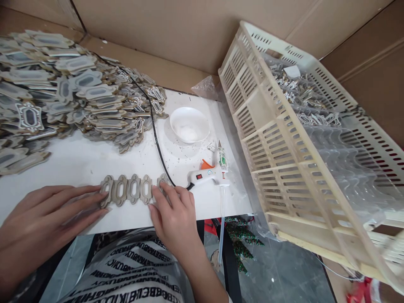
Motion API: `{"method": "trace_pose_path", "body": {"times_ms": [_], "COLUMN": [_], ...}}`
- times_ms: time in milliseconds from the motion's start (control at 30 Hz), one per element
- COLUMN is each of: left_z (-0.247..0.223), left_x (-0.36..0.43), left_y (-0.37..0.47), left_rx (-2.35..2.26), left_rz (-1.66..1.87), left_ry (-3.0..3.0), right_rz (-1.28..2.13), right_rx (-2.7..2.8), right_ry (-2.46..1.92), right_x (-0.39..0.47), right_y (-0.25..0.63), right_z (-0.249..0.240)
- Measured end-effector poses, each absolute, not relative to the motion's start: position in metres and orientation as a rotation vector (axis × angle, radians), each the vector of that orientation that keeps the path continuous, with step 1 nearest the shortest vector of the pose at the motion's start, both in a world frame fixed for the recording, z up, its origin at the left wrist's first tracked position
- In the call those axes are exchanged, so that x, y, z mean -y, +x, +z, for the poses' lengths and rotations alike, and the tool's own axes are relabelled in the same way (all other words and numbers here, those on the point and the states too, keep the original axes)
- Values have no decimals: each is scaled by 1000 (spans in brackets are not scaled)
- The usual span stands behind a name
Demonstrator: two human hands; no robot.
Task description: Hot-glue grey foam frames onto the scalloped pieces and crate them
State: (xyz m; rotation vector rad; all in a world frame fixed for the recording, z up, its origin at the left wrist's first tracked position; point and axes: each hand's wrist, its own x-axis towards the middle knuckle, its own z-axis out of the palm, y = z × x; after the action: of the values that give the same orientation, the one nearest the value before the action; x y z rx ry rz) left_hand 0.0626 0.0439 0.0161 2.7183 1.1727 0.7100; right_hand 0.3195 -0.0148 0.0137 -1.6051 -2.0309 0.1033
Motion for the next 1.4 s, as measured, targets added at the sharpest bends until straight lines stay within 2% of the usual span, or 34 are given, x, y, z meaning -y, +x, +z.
{"method": "trace_pose_path", "body": {"times_ms": [567,1400], "left_z": [19,19], "left_x": [-51,-47], "left_y": [63,56], "left_rx": [-1049,-1132], "left_rz": [736,785], "left_ry": [2965,2868], "right_rz": [162,86], "right_rx": [2025,1966], "right_ry": [-1527,-1517], "right_x": [11,10], "right_y": [317,312], "right_z": [11,7]}}
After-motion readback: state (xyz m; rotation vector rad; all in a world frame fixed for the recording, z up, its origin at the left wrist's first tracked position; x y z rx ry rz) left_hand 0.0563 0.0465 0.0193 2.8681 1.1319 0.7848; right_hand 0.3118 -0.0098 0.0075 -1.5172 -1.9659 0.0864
